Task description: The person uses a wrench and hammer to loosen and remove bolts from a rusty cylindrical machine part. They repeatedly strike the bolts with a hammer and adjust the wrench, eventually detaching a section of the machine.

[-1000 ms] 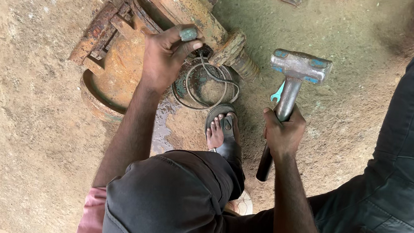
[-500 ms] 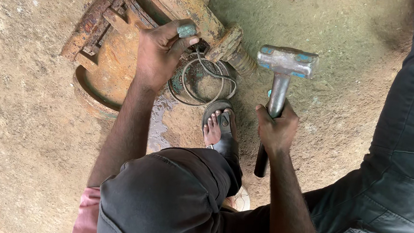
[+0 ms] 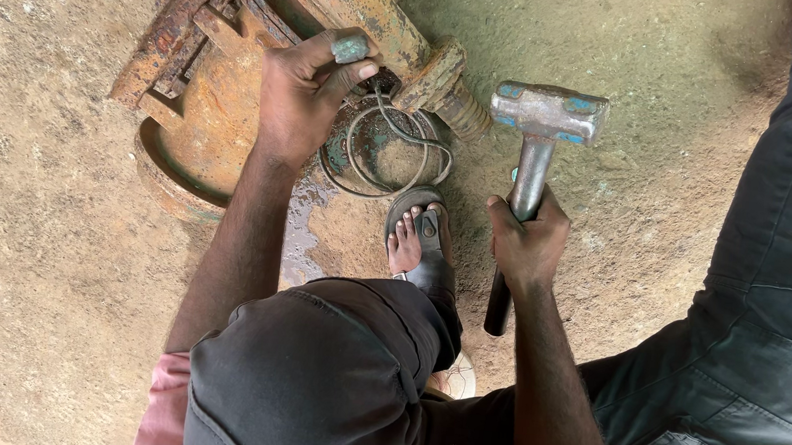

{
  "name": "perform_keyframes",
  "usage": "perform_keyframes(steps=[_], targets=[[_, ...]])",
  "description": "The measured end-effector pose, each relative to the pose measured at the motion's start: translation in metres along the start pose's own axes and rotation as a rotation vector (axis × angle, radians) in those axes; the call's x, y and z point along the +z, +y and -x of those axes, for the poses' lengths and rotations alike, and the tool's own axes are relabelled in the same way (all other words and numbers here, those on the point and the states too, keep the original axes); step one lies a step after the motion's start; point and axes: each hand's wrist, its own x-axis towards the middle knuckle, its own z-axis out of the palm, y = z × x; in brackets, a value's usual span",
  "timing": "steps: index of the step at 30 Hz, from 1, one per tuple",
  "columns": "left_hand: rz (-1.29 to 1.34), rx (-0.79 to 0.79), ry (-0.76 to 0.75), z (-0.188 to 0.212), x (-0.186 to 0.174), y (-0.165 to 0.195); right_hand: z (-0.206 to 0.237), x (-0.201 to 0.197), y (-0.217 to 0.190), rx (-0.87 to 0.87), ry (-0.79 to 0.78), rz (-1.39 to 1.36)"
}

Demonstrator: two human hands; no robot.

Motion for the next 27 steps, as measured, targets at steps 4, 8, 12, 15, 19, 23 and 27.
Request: perform_keyframes(steps=[4,8,12,15,19,23,27], targets=[[-0.064,0.017,-0.021,0.000,0.000,0.006,0.000,0.001,0.003,-0.002,0.004,-0.001],[-0.126,0.004,-0.029,0.001,0.002,0.006,0.000,-0.001,-0.008,0.011,-0.007,-0.033],[-0.176,0.083,-0.024,0.002,0.007,-0.001,0.004,-0.008,-0.024,-0.002,-0.035,-0.096],[-0.213,0.143,-0.027,0.002,0.011,-0.006,0.005,-0.016,-0.040,-0.095,-0.050,-0.097],[-0.204,0.221,0.002,0.002,0.014,-0.009,-0.003,-0.039,-0.091,-0.344,0.024,-0.021],[-0.234,0.263,0.038,0.003,0.015,-0.011,-0.010,-0.082,-0.168,-0.633,0.231,-0.134],[-0.204,0.154,-0.018,0.003,0.017,-0.017,-0.015,-0.073,-0.192,-0.676,0.303,-0.423]])
